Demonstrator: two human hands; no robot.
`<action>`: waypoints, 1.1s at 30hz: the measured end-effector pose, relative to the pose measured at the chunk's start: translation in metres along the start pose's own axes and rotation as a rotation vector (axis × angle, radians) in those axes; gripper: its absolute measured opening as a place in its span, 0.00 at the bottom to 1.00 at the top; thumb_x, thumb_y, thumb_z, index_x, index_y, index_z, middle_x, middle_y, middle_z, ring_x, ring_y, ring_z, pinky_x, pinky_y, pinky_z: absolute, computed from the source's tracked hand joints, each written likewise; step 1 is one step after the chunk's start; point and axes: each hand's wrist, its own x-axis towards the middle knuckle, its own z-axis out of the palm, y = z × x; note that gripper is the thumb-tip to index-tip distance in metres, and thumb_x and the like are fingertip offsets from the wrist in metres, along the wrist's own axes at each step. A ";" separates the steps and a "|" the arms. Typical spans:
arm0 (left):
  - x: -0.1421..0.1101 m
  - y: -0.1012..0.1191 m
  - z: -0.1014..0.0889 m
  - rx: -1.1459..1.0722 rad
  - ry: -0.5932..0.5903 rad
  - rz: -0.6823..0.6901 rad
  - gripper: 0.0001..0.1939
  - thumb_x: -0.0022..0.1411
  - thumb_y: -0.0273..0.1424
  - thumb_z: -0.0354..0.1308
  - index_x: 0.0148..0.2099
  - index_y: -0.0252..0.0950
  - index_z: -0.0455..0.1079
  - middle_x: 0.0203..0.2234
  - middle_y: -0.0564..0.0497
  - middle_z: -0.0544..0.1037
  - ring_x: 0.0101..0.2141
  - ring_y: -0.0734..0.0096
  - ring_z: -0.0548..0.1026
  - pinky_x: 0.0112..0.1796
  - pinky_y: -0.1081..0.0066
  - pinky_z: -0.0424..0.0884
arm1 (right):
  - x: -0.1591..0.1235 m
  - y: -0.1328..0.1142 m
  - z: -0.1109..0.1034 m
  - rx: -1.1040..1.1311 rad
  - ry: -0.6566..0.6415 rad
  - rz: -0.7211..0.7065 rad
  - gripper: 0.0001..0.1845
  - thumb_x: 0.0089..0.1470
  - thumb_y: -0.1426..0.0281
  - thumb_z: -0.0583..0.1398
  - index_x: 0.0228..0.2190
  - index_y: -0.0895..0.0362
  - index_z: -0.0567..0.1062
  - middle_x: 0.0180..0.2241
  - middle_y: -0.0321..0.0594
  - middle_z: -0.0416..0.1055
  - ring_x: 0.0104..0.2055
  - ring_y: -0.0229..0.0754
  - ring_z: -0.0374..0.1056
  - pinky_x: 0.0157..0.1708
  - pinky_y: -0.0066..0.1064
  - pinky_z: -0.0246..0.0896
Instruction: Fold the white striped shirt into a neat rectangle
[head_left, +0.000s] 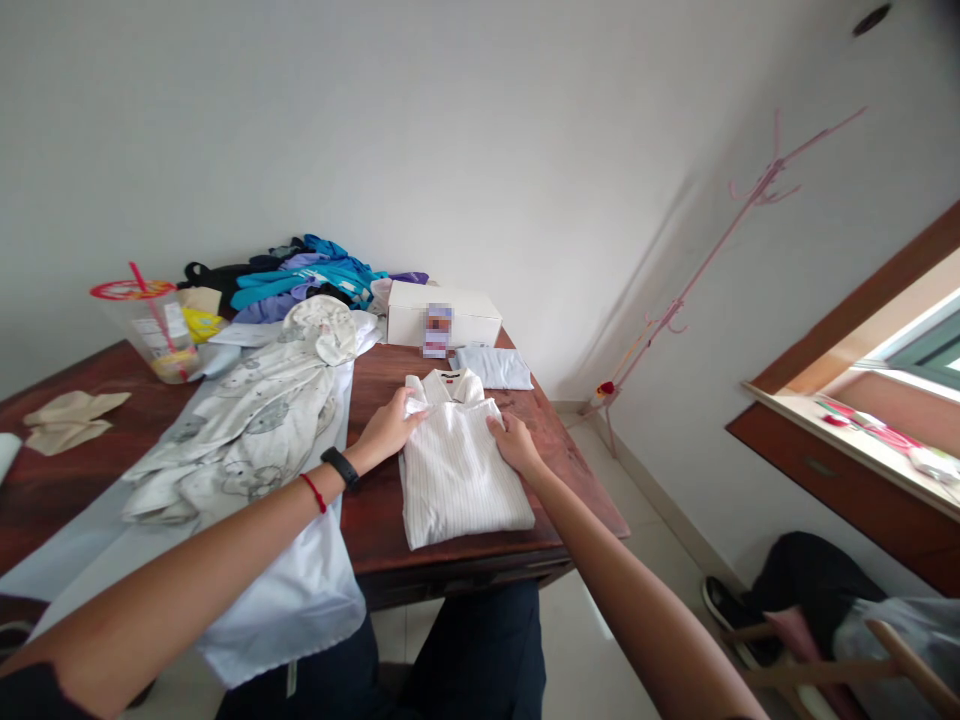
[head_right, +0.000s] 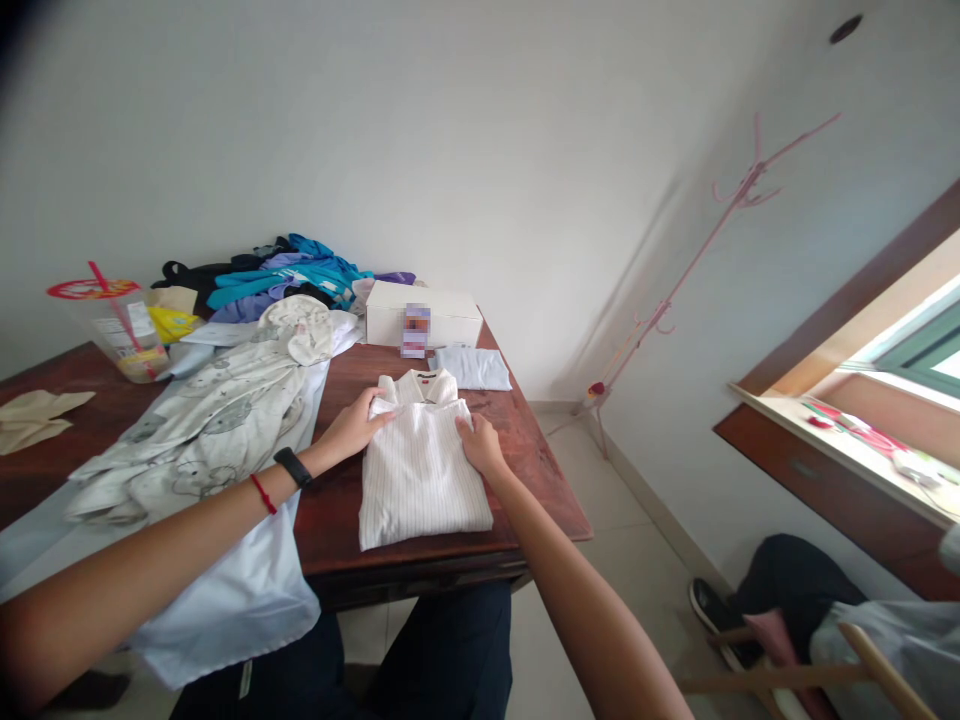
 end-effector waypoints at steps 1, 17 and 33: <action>0.000 -0.001 -0.001 0.075 0.019 0.030 0.31 0.60 0.35 0.68 0.62 0.35 0.65 0.57 0.36 0.74 0.60 0.38 0.70 0.58 0.48 0.66 | 0.000 -0.001 0.000 -0.022 0.005 0.004 0.17 0.61 0.56 0.56 0.34 0.57 0.75 0.38 0.46 0.78 0.43 0.50 0.72 0.42 0.35 0.62; -0.085 -0.026 -0.034 0.740 -0.501 0.799 0.51 0.55 0.14 0.51 0.77 0.46 0.44 0.75 0.48 0.47 0.73 0.50 0.46 0.69 0.47 0.51 | -0.048 0.009 -0.027 -0.010 -0.046 -0.319 0.23 0.63 0.64 0.57 0.58 0.53 0.71 0.57 0.49 0.70 0.55 0.51 0.69 0.56 0.46 0.64; -0.027 -0.029 -0.027 0.796 -0.274 0.720 0.35 0.67 0.19 0.49 0.73 0.44 0.59 0.72 0.44 0.57 0.70 0.49 0.55 0.65 0.45 0.59 | -0.033 -0.025 -0.027 0.647 -0.273 0.059 0.33 0.53 0.56 0.68 0.59 0.51 0.72 0.44 0.42 0.81 0.46 0.51 0.76 0.48 0.43 0.72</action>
